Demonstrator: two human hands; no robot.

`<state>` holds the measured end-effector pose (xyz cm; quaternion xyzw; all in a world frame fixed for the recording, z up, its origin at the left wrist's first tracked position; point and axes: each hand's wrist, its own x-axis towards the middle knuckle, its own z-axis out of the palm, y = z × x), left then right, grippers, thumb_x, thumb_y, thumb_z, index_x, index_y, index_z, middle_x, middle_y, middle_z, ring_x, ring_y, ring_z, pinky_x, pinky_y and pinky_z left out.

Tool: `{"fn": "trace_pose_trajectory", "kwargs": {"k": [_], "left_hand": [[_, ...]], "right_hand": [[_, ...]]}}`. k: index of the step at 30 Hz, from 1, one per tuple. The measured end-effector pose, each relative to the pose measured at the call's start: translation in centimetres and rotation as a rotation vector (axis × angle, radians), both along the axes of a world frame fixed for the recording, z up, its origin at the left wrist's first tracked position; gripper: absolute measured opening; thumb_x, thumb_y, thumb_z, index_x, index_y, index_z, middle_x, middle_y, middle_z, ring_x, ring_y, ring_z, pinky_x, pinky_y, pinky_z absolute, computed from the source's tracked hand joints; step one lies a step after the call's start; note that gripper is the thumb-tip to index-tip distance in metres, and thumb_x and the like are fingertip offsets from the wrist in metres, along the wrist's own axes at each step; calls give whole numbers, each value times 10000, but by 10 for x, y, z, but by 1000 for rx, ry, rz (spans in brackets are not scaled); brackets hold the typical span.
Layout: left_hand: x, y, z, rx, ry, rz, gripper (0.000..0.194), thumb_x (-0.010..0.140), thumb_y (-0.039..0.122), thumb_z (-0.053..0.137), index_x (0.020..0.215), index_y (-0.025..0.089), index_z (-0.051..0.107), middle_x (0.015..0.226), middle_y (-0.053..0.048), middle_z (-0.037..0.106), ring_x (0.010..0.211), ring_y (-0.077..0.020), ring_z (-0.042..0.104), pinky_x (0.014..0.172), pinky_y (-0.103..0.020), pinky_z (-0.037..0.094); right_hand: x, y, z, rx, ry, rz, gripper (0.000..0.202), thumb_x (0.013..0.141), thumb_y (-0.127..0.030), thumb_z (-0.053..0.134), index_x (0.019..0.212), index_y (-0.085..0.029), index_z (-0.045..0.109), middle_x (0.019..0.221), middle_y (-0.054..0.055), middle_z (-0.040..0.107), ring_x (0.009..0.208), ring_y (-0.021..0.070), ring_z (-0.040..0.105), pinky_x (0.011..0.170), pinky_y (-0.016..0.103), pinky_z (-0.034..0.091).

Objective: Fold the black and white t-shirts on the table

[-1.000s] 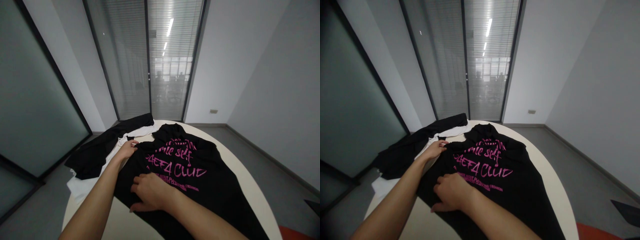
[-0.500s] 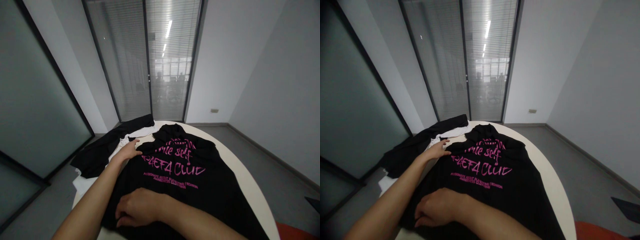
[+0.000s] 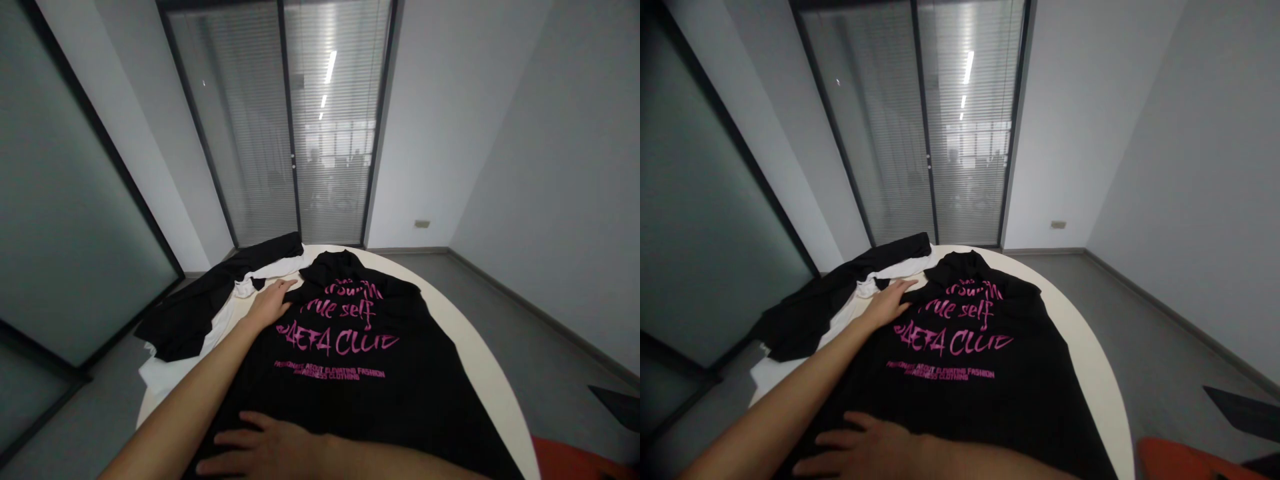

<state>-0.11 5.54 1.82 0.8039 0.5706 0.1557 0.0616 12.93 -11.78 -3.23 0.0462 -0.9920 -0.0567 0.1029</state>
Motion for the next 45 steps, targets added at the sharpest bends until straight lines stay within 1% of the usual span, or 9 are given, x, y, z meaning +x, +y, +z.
{"fn": "trace_pose_trajectory", "kwargs": {"k": [6, 10, 14, 20, 24, 29, 34, 40, 45], "left_hand": [[27, -1, 1, 18, 18, -97, 425, 860, 246, 672, 1280, 301, 635, 1363, -75, 596, 1299, -278, 503, 1111, -399, 386], [34, 11, -5, 6, -71, 95, 254, 904, 279, 606, 1141, 259, 696, 1195, -107, 694, 1203, -294, 587, 1033, -398, 434], [8, 34, -12, 11, -200, 396, 384, 980, 410, 453, 1208, 174, 651, 1180, -176, 705, 1115, -320, 652, 909, -399, 496], [-43, 51, -26, -52, -343, 619, 358, 966, 348, 428, 1033, 144, 714, 1069, -184, 744, 1061, -319, 694, 866, -361, 512], [-41, 53, -35, -12, -432, 602, 361, 934, 344, 505, 1195, 150, 661, 1198, -173, 712, 1144, -299, 666, 944, -361, 494], [-37, 61, -28, 61, -533, 482, 326, 837, 242, 658, 1161, 228, 692, 1151, -70, 745, 1090, -225, 691, 967, -299, 506], [-50, 75, -13, 203, -620, 567, 378, 912, 191, 528, 1270, 143, 638, 1262, -112, 695, 1156, -215, 657, 1038, -325, 487], [-59, 79, -19, 67, -594, 542, 411, 856, 178, 604, 1265, 166, 642, 1231, -111, 713, 1112, -218, 685, 973, -296, 515], [-68, 70, -31, -29, -505, 615, 501, 758, 273, 716, 1233, 150, 614, 1139, -169, 725, 1074, -344, 687, 930, -433, 515]], "right_hand": [[-6, -4, -5, 53, 28, -18, 383, 1046, -364, 405, 1402, -320, 540, 1561, -64, 433, 1417, 201, 414, 1089, 405, 438], [-5, 2, -1, -4, 41, 26, 341, 1015, -321, 480, 1342, -309, 576, 1534, -56, 470, 1434, 171, 384, 1131, 373, 395], [9, 22, 20, -209, -23, 125, 252, 964, -323, 571, 1176, -240, 680, 1390, -19, 620, 1357, 111, 478, 1098, 216, 368], [45, 64, 52, -450, 125, -438, 233, 954, -348, 541, 936, -202, 722, 967, 0, 746, 927, 148, 666, 865, 272, 461], [55, 79, 40, -477, 235, -643, 227, 949, -357, 582, 1077, -211, 699, 1072, 42, 699, 1027, 194, 609, 892, 328, 449], [56, 78, 27, -515, 231, -615, 316, 930, -370, 618, 1204, -218, 660, 1186, 60, 653, 1145, 207, 572, 1019, 361, 422], [59, 75, 28, -556, 207, -581, 499, 957, -498, 550, 1374, -225, 571, 1436, 95, 555, 1342, 234, 488, 1166, 419, 310], [61, 72, 27, -569, 168, -575, 586, 940, -578, 537, 1406, -224, 544, 1540, 110, 455, 1448, 258, 374, 1224, 467, 197], [57, 73, 30, -500, 194, -551, 475, 959, -501, 551, 1350, -234, 582, 1468, 83, 536, 1385, 248, 438, 1193, 477, 236]]}}
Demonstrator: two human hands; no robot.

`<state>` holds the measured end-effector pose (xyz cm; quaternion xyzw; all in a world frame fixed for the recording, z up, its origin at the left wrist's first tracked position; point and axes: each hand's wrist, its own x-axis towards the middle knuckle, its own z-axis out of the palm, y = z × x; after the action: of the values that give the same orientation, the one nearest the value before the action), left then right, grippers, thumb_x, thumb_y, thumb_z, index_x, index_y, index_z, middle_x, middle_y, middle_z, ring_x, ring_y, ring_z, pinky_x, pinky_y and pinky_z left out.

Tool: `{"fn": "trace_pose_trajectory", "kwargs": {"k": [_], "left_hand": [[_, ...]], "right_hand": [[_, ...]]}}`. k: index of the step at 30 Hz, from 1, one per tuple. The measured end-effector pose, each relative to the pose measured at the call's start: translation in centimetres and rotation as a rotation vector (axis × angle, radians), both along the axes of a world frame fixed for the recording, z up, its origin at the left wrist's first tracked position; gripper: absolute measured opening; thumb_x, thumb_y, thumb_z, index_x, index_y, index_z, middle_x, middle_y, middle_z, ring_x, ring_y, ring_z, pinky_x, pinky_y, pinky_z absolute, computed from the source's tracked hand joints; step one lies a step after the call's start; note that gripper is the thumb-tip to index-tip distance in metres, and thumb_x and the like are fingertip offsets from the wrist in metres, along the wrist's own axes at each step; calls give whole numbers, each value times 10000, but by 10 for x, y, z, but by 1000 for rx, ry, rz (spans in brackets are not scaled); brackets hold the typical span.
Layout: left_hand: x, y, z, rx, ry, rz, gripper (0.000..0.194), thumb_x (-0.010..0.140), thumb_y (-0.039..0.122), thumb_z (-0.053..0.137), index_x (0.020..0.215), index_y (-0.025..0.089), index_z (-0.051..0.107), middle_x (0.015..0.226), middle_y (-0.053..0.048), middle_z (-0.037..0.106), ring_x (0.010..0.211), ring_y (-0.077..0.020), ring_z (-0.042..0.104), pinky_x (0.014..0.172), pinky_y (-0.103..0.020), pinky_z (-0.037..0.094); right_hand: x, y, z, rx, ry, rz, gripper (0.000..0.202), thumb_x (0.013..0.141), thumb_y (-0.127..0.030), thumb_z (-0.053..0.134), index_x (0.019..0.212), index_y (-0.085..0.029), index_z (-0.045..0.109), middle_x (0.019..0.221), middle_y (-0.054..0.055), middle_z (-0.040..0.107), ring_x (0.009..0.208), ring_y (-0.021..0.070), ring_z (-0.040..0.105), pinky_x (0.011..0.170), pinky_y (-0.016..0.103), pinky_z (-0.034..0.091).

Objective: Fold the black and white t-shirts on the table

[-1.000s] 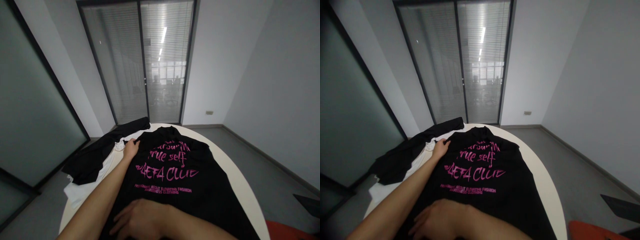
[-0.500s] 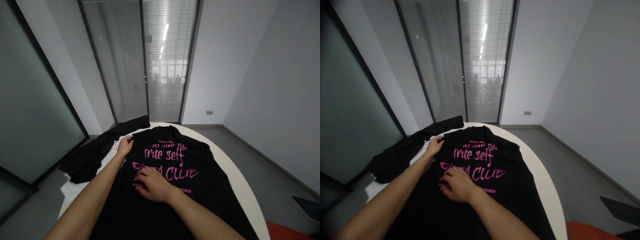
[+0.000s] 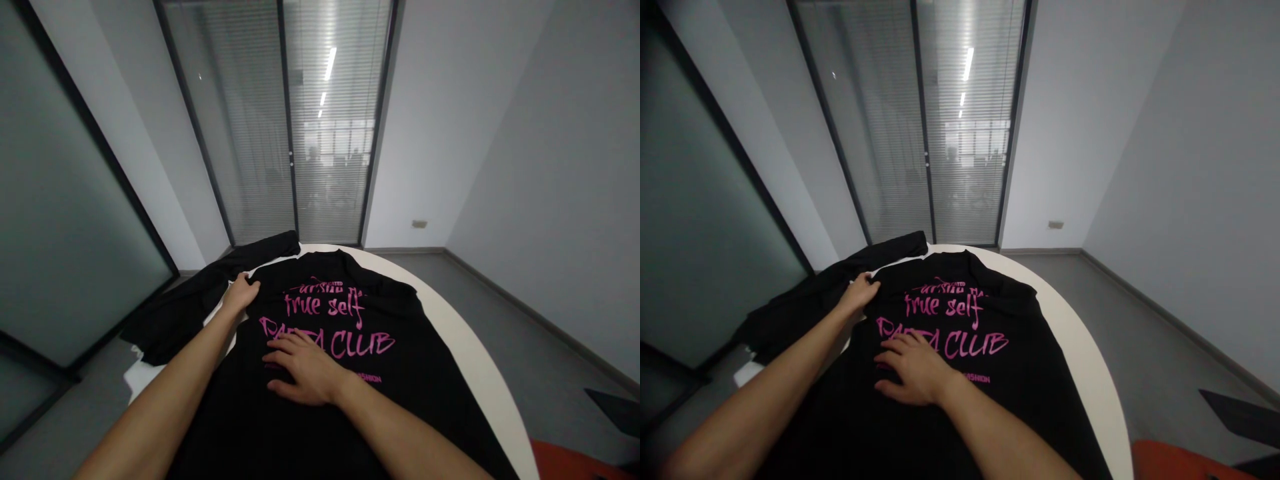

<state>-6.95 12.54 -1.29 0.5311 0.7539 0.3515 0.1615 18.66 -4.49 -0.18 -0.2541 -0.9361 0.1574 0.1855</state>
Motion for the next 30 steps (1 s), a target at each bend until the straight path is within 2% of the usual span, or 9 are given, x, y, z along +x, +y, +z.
{"fn": "trace_pose_trajectory", "kwargs": {"k": [2, 5, 9, 13, 17, 20, 23, 27, 30], "left_hand": [[-4, -2, -2, -25, 16, -9, 479, 710, 251, 750, 1164, 161, 627, 1049, -144, 740, 1019, -338, 701, 899, -419, 518], [-9, -2, 0, -27, 14, -64, 457, 690, 154, 731, 1130, 180, 611, 928, -65, 739, 882, -246, 721, 824, -325, 531], [-17, -1, 6, 30, 14, -63, 447, 761, 126, 659, 1188, 205, 553, 978, -45, 718, 891, -196, 699, 834, -301, 518], [-16, -3, 9, 20, -13, -118, 325, 747, 178, 694, 1066, 202, 631, 943, -58, 726, 957, -252, 694, 923, -373, 499], [-8, -6, 16, 10, -103, -234, 245, 754, 266, 692, 987, 191, 713, 1038, -71, 752, 1073, -269, 679, 1011, -368, 468], [-4, -8, 23, 2, -190, -314, 309, 770, 387, 683, 1001, 194, 754, 1155, -75, 746, 1172, -282, 644, 1049, -355, 450], [-3, -12, 29, -24, -270, -365, 432, 827, 524, 602, 1052, 191, 762, 1192, -80, 739, 1180, -296, 642, 1032, -378, 468], [-4, -17, 34, -93, -317, -389, 540, 868, 617, 527, 1059, 171, 765, 1091, -110, 769, 1045, -305, 696, 930, -413, 529], [-8, -20, 38, -124, -303, -389, 545, 857, 634, 553, 1055, 173, 766, 1016, -107, 783, 982, -284, 709, 870, -384, 549]], "right_hand": [[-3, -3, 3, 48, 10, 54, 415, 971, -472, 546, 1306, -236, 611, 1399, 68, 592, 1317, 222, 490, 1154, 436, 289], [-12, -13, 6, 99, 21, 178, 415, 979, -502, 528, 1279, -234, 626, 1336, 51, 633, 1220, 194, 541, 1063, 364, 362], [-29, -32, 10, 156, -66, 313, 448, 983, -548, 492, 1282, -239, 618, 1175, 23, 704, 1097, 193, 596, 935, 339, 420], [-49, -39, 16, 230, -222, 264, 383, 986, -515, 493, 1181, -232, 662, 1029, 17, 712, 916, 199, 627, 777, 344, 462], [-77, -40, 14, 342, -152, 263, 307, 993, -458, 497, 1100, -230, 672, 1073, 4, 686, 944, 200, 616, 746, 354, 482], [-100, -46, 8, 361, -89, 335, 387, 985, -530, 488, 1196, -239, 630, 1130, -3, 677, 964, 192, 624, 731, 354, 507], [-119, -55, 5, 356, -159, 313, 365, 960, -530, 542, 1098, -214, 662, 1023, 7, 705, 910, 200, 662, 733, 367, 530], [-131, -62, 10, 355, -209, 277, 201, 968, -346, 573, 911, -188, 683, 912, 10, 728, 837, 199, 697, 703, 370, 545], [-134, -66, 15, 377, -201, 284, 200, 979, -223, 520, 851, -184, 669, 888, 2, 742, 788, 173, 698, 621, 329, 535]]}}
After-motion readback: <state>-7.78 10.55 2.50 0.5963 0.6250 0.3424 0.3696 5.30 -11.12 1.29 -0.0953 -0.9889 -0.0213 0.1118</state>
